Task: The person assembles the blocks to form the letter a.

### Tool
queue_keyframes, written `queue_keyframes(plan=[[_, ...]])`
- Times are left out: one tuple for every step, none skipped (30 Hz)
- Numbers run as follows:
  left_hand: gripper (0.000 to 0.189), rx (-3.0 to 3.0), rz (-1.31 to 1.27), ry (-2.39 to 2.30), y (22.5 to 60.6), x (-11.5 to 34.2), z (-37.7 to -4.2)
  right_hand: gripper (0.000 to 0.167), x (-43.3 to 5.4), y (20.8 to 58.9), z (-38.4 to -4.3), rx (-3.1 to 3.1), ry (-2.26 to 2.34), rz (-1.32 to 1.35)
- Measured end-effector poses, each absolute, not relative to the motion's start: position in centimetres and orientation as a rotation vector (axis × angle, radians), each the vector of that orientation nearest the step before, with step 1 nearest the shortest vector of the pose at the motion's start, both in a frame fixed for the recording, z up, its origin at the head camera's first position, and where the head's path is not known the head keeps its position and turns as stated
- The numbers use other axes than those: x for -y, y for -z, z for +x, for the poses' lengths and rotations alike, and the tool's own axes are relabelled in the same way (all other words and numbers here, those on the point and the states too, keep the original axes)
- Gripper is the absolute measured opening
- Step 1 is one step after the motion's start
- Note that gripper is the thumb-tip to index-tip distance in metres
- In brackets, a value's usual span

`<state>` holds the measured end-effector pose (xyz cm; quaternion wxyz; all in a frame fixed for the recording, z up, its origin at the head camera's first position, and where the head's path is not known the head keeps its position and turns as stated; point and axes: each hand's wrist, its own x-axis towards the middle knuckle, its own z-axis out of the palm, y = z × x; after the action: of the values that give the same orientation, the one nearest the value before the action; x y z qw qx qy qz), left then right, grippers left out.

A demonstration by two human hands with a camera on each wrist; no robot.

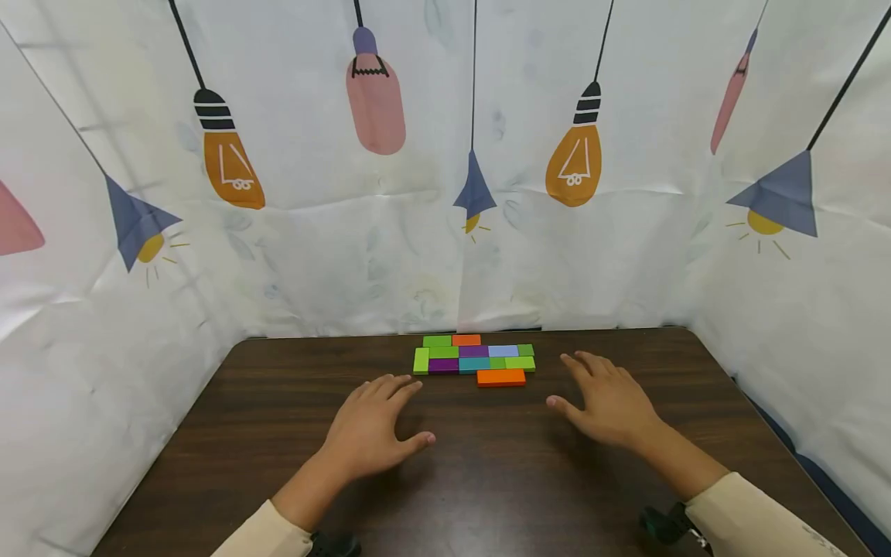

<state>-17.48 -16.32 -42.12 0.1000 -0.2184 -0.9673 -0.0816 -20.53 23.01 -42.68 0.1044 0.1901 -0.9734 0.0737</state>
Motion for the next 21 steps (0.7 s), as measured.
queue_keyframes(plan=[[0.083,2.854,-0.649,0.252,42.3,16.3,-17.5,0.087,-23.0,42.8,-20.6,2.867,-0.222,0.565],[0.082,2.851,-0.65,0.259,42.5,16.2,-17.5,0.086,-22.9,42.9,-20.6,2.866,-0.223,0.57],[0.082,2.848,-0.651,0.266,42.6,16.1,-17.6,0.086,-22.8,43.0,-20.7,2.866,-0.225,0.571],[0.081,2.843,-0.653,0.271,42.8,16.0,-17.6,0.085,-22.8,43.1,-20.8,2.866,-0.228,0.573],[0.081,2.842,-0.654,0.273,42.9,15.9,-17.6,0.085,-22.7,43.2,-20.9,2.867,-0.23,0.575],[0.081,2.843,-0.657,0.275,43.0,15.8,-17.7,0.085,-22.6,43.3,-21.0,2.868,-0.231,0.578],[0.081,2.842,-0.661,0.279,43.1,15.8,-17.7,0.085,-22.6,43.4,-21.0,2.871,-0.233,0.579],[0.081,2.845,-0.662,0.281,43.3,15.7,-17.7,0.085,-22.5,43.5,-21.2,2.873,-0.233,0.58],[0.08,2.848,-0.667,0.291,43.3,15.6,-17.7,0.086,-22.4,43.7,-21.2,2.876,-0.233,0.582],[0.08,2.853,-0.668,0.288,43.4,15.5,-17.8,0.086,-22.3,43.8,-21.3,2.879,-0.234,0.585],[0.08,2.862,-0.669,0.291,43.5,15.4,-17.8,0.087,-22.1,43.9,-21.4,2.881,-0.235,0.587],[0.079,2.87,-0.669,0.298,43.6,15.3,-17.8,0.087,-22.0,44.0,-21.5,2.883,-0.235,0.589],[0.079,2.876,-0.67,0.303,43.7,15.2,-17.8,0.087,-21.9,44.1,-21.6,2.886,-0.237,0.591],[0.078,2.882,-0.67,0.301,43.7,15.2,-17.8,0.087,-21.8,44.2,-21.7,2.888,-0.237,0.593],[0.078,2.886,-0.672,0.301,43.8,15.1,-17.8,0.086,-21.7,44.2,-21.8,2.889,-0.242,0.595],[0.077,2.888,-0.674,0.301,43.9,15.0,-17.8,0.086,-21.6,44.3,-21.8,2.893,-0.246,0.596],[0.076,2.89,-0.678,0.308,44.0,15.0,-17.9,0.085,-21.4,44.4,-21.9,2.894,-0.253,0.598],[0.075,2.891,-0.682,0.307,44.1,14.9,-17.9,0.084,-21.3,44.4,-22.0,2.897,-0.261,0.598],[0.075,2.893,-0.686,0.305,44.1,14.8,-17.9,0.083,-21.2,44.5,-22.0,2.901,-0.268,0.601],[0.074,2.893,-0.689,0.306,44.2,14.8,-18.0,0.082,-21.1,44.6,-22.1,2.908,-0.278,0.601],[0.073,2.892,-0.693,0.307,44.3,14.7,-18.0,0.081,-21.0,44.8,-22.2,2.915,-0.286,0.602]])
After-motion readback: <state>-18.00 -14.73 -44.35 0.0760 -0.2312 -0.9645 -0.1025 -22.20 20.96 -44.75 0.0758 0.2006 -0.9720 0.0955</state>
